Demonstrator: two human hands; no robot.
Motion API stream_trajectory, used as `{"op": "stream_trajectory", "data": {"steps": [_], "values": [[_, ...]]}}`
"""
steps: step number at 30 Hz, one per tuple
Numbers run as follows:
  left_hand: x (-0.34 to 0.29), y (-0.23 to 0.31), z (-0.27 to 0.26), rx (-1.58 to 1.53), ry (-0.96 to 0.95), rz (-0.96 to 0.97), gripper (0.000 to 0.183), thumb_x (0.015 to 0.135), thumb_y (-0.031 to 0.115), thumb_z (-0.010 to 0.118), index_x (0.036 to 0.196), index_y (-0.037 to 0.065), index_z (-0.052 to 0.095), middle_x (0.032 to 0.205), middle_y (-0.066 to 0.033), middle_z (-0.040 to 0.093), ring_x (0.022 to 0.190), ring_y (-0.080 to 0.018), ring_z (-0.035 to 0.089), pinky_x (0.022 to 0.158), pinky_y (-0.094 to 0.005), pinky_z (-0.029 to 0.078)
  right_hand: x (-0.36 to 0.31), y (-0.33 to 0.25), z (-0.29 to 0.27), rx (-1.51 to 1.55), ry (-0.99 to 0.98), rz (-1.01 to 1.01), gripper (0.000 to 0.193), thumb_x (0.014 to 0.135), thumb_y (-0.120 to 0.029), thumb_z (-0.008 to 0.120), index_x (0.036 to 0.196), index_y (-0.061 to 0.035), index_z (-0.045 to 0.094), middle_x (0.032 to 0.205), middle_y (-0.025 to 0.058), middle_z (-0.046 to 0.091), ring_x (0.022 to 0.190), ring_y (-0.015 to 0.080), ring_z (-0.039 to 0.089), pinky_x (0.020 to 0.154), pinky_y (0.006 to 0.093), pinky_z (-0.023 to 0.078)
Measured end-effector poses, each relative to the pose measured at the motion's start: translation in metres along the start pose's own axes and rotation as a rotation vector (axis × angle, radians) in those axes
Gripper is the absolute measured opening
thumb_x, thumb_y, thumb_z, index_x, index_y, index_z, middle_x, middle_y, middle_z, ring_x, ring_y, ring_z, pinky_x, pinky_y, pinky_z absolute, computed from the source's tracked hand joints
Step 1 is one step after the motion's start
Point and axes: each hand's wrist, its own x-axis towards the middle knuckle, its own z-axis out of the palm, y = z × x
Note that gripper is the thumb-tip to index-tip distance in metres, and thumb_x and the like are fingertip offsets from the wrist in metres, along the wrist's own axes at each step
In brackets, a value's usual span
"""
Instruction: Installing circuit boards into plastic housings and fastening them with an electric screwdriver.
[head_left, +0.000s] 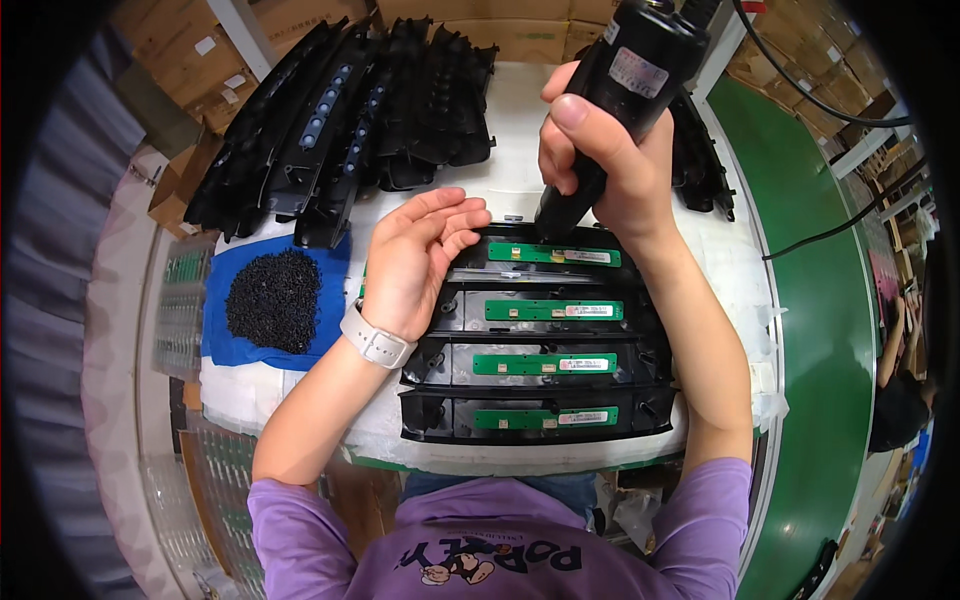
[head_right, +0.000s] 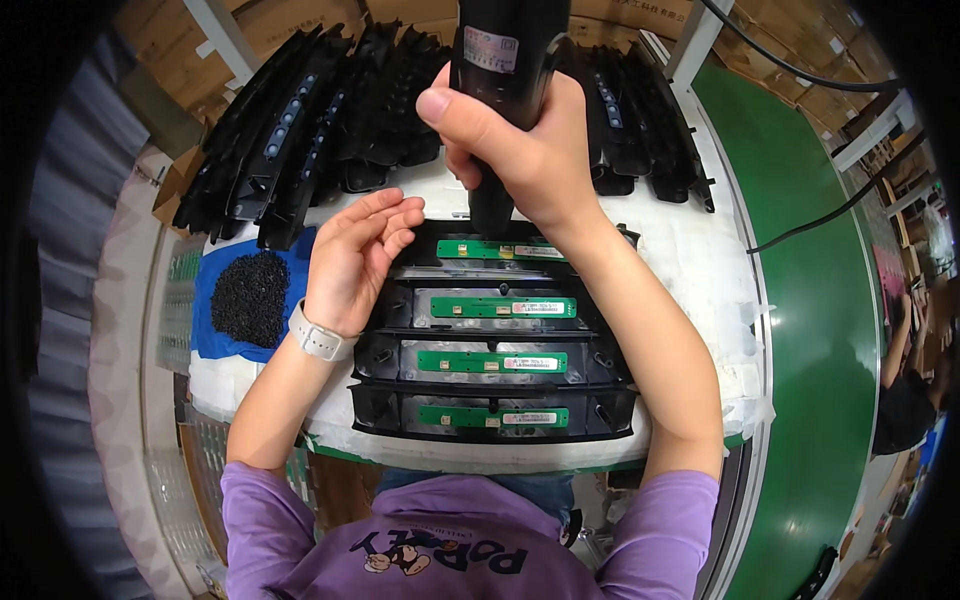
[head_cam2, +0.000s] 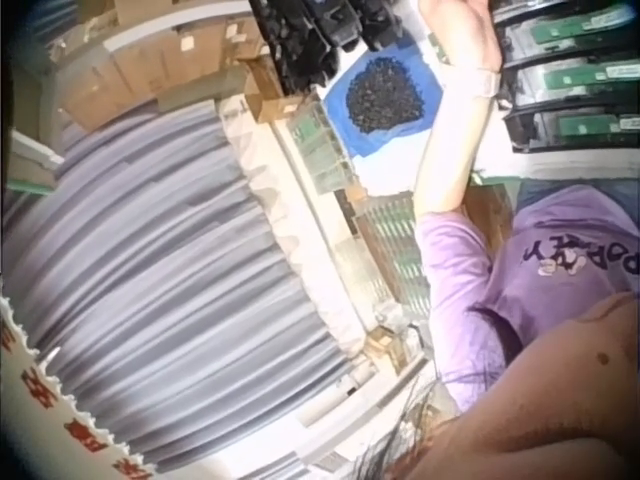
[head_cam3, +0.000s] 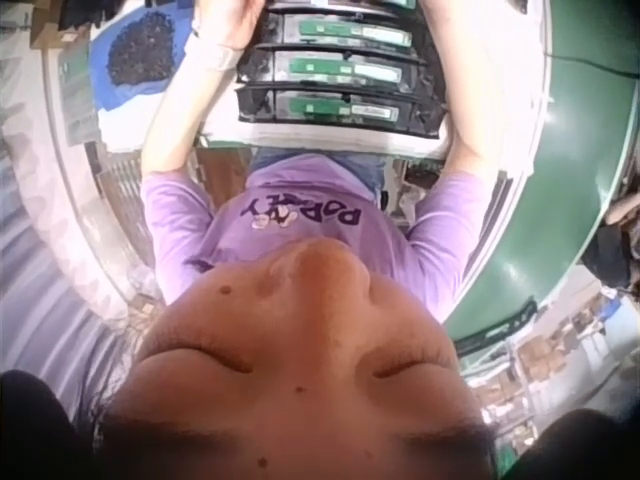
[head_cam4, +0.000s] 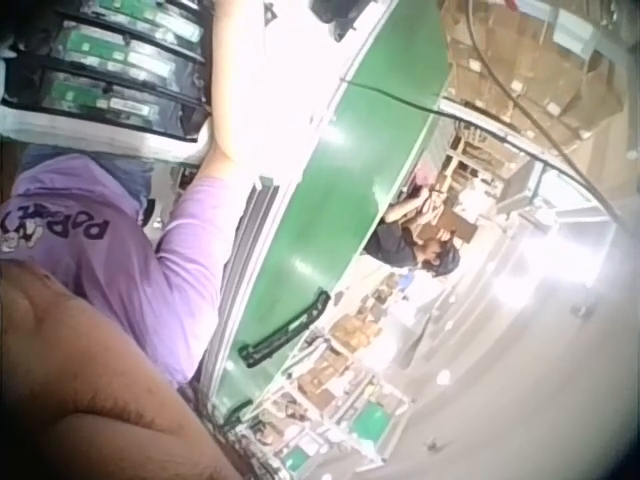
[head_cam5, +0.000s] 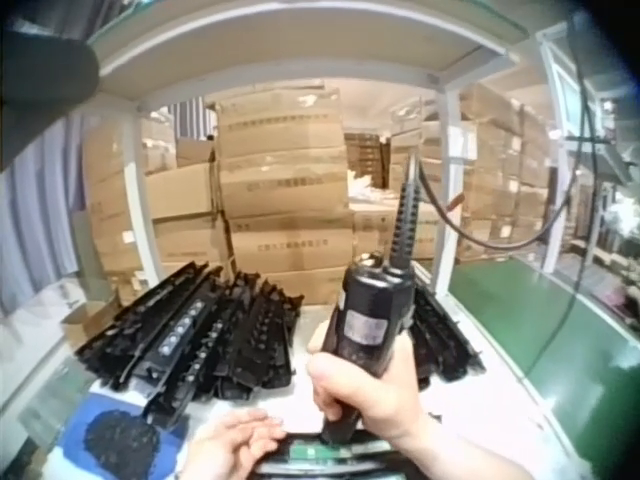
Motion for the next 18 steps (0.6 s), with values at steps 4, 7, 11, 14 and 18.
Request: {"op": "stream_trajectory", "data": {"steps": [4,7,11,14,18], "values": [[-0.001,0.003,0.002,0.063,-0.002,0.001,0.021,0.095,0.003,0.038,0.110,-0.010,0.047,0.106,-0.0232,0.060,0.095,-0.0251,0.064,0.080,-0.0293,0.053,-0.001,0.007,0.000,0.003,0.003,0.018,0.029,0.082,-0.020,0.060,0.096,0.0039,0.051,0.052,0.0055,0.047,0.040,0.0128,0.043,0.041,0.0264,0.037],[0.003,0.002,0.000,0.085,-0.011,-0.016,0.022,0.098,0.008,0.040,0.109,-0.008,0.048,0.105,-0.0236,0.061,0.094,-0.0259,0.064,0.080,-0.0301,0.053,0.000,0.008,-0.001,0.124,0.040,0.012,0.020,0.080,-0.020,0.067,0.076,-0.0014,0.060,0.051,0.0015,0.053,0.042,0.0083,0.048,0.043,0.0215,0.037],[0.005,0.000,-0.002,0.088,-0.091,-0.080,0.024,0.099,0.014,0.042,0.107,-0.007,0.050,0.102,-0.0221,0.063,0.088,-0.0232,0.066,0.076,-0.0283,0.054,0.001,0.010,0.001,0.031,0.022,0.010,0.025,0.082,-0.020,0.059,0.090,0.0021,0.051,0.052,0.0050,0.046,0.039,0.0127,0.043,0.041,0.0266,0.037],[0.009,-0.003,-0.008,0.053,-0.144,-0.132,0.027,0.100,0.020,0.042,0.105,-0.005,0.052,0.092,-0.0173,0.065,0.067,-0.0155,0.063,0.058,-0.0233,0.051,0.004,0.014,0.001,0.015,-0.001,0.032,0.022,0.082,-0.020,0.059,0.081,0.0003,0.050,0.051,0.0046,0.046,0.039,0.0124,0.043,0.041,0.0258,0.036],[0.005,0.001,-0.008,0.028,-0.254,-0.219,0.030,0.100,0.025,0.042,0.102,-0.003,0.053,0.078,-0.0122,0.063,0.047,-0.0094,0.051,0.043,-0.0203,0.039,0.006,0.015,0.005,-0.012,-0.033,0.046,0.024,0.080,-0.021,0.061,0.073,-0.0011,0.049,0.051,0.0040,0.047,0.040,0.0121,0.044,0.041,0.0239,0.035]]}}
